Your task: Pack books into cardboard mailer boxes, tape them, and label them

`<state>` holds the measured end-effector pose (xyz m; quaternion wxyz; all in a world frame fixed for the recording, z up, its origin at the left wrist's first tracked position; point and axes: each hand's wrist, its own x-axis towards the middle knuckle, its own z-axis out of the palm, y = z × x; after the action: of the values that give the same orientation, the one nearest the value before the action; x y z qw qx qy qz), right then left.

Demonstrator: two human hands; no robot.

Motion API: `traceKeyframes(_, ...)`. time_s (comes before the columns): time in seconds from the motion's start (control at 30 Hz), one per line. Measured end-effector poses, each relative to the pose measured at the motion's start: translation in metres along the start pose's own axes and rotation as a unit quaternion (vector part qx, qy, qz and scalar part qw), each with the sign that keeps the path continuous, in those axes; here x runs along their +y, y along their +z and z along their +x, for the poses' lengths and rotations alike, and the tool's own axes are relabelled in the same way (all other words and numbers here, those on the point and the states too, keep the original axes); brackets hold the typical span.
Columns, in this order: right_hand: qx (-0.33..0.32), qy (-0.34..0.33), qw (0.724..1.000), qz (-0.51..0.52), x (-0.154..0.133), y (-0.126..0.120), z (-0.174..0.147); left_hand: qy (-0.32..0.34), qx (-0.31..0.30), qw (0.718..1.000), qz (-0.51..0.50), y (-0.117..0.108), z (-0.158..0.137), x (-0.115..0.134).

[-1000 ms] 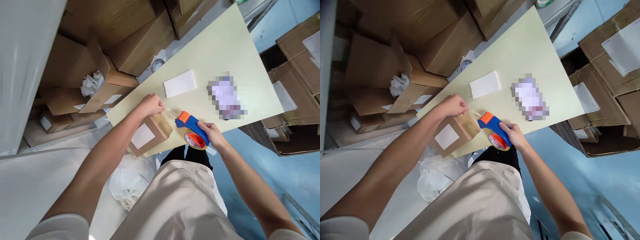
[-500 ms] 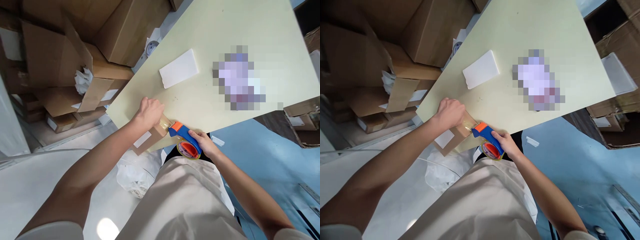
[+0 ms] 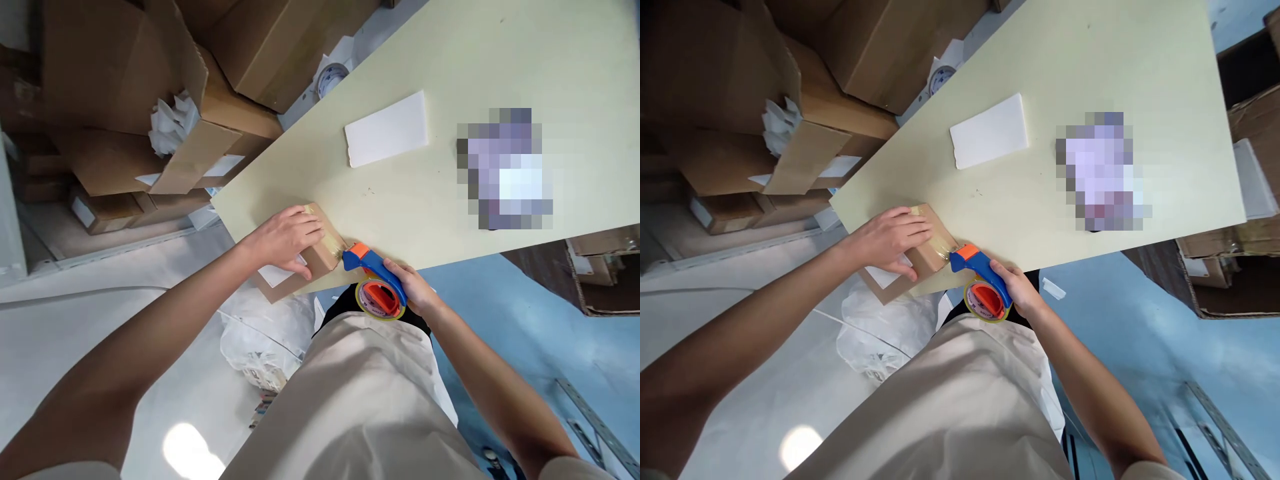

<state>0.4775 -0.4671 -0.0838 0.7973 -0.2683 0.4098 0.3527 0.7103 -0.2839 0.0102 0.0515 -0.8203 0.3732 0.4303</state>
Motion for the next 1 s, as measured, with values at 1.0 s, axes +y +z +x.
traceKeyframes(1.0,-0.023,-0.278,0.834,-0.476,-0.166,0.070,0.034,-0.179,0.300,0.934,-0.071,0.004,0.005,-0.008)
